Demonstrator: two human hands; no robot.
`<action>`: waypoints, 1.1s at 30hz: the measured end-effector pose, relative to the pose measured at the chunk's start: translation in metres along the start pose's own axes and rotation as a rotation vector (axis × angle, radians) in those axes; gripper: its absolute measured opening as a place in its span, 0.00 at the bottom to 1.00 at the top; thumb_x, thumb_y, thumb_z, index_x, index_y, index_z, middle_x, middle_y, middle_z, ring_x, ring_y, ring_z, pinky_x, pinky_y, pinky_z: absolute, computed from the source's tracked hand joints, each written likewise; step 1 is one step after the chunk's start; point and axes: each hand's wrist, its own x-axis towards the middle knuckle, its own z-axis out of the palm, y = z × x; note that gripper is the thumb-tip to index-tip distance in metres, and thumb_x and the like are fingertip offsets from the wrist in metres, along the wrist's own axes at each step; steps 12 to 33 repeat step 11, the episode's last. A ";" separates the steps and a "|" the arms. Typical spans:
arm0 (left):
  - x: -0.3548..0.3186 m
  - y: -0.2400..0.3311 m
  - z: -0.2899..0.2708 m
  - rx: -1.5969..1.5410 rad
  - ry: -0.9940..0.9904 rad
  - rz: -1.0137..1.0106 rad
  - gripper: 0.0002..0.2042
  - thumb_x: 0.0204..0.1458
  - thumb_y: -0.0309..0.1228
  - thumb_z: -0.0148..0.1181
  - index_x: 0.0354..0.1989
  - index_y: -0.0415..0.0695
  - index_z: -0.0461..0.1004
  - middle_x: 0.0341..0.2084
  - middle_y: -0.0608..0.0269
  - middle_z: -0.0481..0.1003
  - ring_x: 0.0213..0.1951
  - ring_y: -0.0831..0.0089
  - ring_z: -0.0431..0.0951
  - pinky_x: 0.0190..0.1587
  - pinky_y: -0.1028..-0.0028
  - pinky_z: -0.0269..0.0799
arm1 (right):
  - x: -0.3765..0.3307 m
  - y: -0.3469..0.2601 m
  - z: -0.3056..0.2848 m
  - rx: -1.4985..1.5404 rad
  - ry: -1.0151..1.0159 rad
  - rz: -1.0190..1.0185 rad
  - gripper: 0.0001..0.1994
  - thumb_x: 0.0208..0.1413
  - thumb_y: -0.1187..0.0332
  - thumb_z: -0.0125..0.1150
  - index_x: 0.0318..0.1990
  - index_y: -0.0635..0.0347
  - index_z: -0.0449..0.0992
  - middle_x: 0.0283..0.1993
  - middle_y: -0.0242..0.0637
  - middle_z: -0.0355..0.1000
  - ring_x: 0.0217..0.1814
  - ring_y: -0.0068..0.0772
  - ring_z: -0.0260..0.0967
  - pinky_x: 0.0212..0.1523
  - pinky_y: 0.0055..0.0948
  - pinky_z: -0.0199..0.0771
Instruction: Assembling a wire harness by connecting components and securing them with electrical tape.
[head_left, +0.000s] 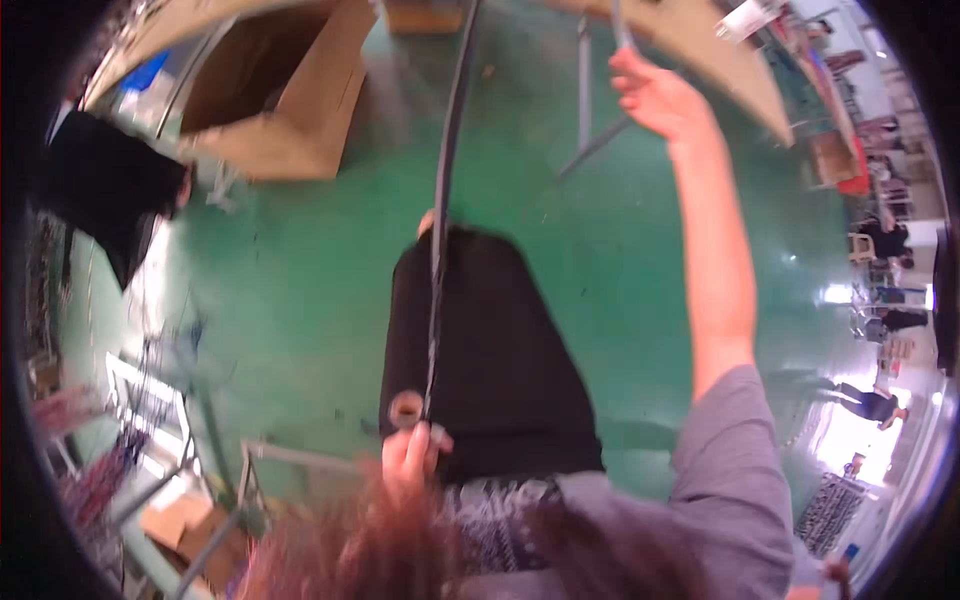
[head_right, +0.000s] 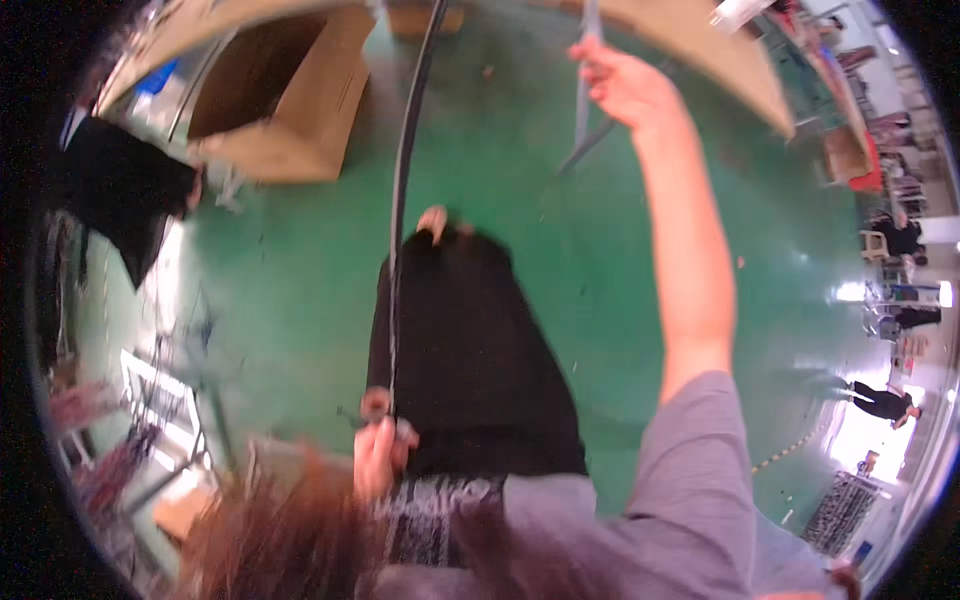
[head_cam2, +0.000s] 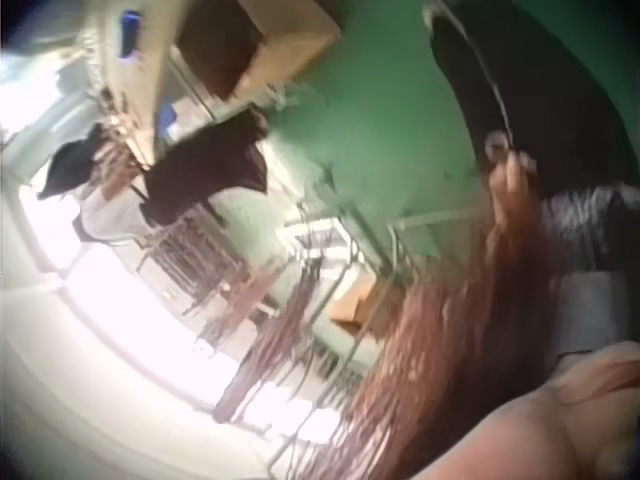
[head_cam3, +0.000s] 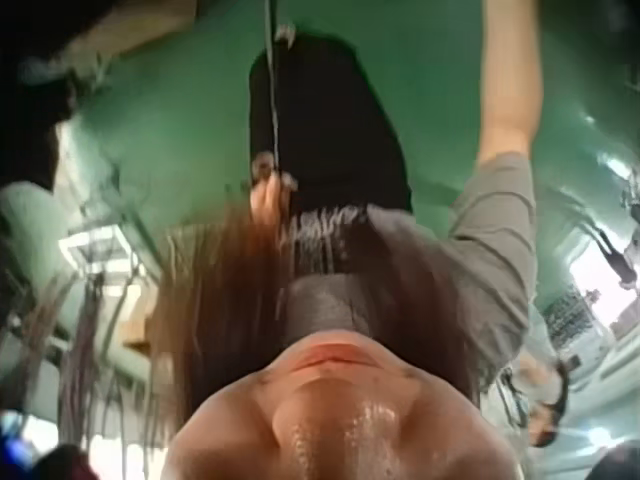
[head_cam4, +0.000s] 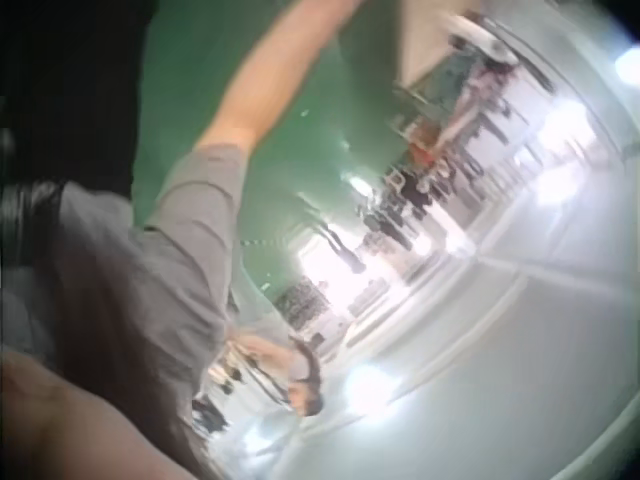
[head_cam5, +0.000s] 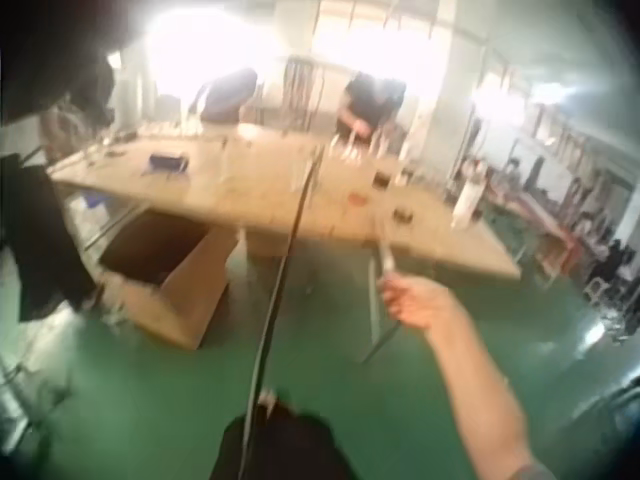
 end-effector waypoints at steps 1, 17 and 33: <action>-0.009 -0.018 -0.007 -0.143 -0.058 0.020 0.20 0.65 0.38 0.44 0.30 0.38 0.77 0.10 0.78 0.57 0.15 0.87 0.53 0.19 0.80 0.46 | -0.042 0.027 0.033 0.105 -0.063 -0.014 0.16 0.58 0.64 0.61 0.49 0.65 0.71 0.41 0.32 0.72 0.36 0.17 0.68 0.28 0.18 0.64; -0.025 0.006 0.028 -0.333 -0.040 0.050 0.12 0.66 0.36 0.44 0.41 0.41 0.71 0.14 0.78 0.55 0.15 0.88 0.51 0.16 0.83 0.46 | -0.333 0.203 0.173 0.294 -0.183 0.282 0.49 0.43 0.73 0.72 0.71 0.55 0.44 0.40 0.35 0.75 0.28 0.30 0.71 0.30 0.21 0.71; -0.025 0.006 0.028 -0.333 -0.040 0.050 0.12 0.66 0.36 0.44 0.41 0.41 0.71 0.14 0.78 0.55 0.15 0.88 0.51 0.16 0.83 0.46 | -0.333 0.203 0.173 0.294 -0.183 0.282 0.49 0.43 0.73 0.72 0.71 0.55 0.44 0.40 0.35 0.75 0.28 0.30 0.71 0.30 0.21 0.71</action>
